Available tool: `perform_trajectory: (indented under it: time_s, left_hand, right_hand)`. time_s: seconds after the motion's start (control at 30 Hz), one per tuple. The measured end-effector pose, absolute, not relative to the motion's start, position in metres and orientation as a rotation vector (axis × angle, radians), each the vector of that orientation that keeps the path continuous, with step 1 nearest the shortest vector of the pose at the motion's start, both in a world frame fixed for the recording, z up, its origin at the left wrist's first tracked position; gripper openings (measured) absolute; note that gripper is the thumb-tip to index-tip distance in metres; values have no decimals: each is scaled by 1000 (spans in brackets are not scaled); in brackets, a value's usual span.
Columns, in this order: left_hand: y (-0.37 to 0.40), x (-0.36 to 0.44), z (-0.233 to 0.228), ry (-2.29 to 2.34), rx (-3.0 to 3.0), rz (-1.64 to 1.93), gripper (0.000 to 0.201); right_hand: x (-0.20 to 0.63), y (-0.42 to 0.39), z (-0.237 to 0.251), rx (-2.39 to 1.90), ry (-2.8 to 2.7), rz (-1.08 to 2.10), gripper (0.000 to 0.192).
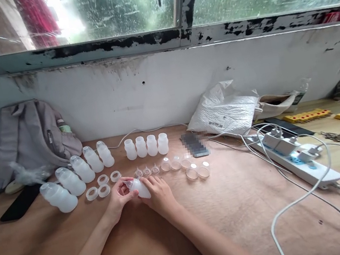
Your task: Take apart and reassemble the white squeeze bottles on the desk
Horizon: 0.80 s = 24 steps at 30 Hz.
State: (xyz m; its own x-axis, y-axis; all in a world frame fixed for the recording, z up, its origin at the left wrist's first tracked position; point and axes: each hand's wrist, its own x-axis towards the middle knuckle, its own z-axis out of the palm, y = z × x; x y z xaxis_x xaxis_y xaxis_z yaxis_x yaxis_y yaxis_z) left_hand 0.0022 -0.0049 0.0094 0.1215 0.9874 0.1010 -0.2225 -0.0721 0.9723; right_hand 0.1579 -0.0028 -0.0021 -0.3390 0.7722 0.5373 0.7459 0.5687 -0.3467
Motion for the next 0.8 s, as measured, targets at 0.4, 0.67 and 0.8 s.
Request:
perform_trajectory:
  time_s: [0.4,0.67,0.8]
  left_hand:
    - [-7,2,18,931,1167,1307,27]
    - [2,-6,13,907,1029,1344,23]
    - [2,-6,14,780,909,1305,40]
  right_hand:
    - [159,-3,-1,-1313,-2060,166,39]
    - [162,-5,5,-1287,-2100,121,36]
    - [162,-4,6,-1298,-2095,141,37]
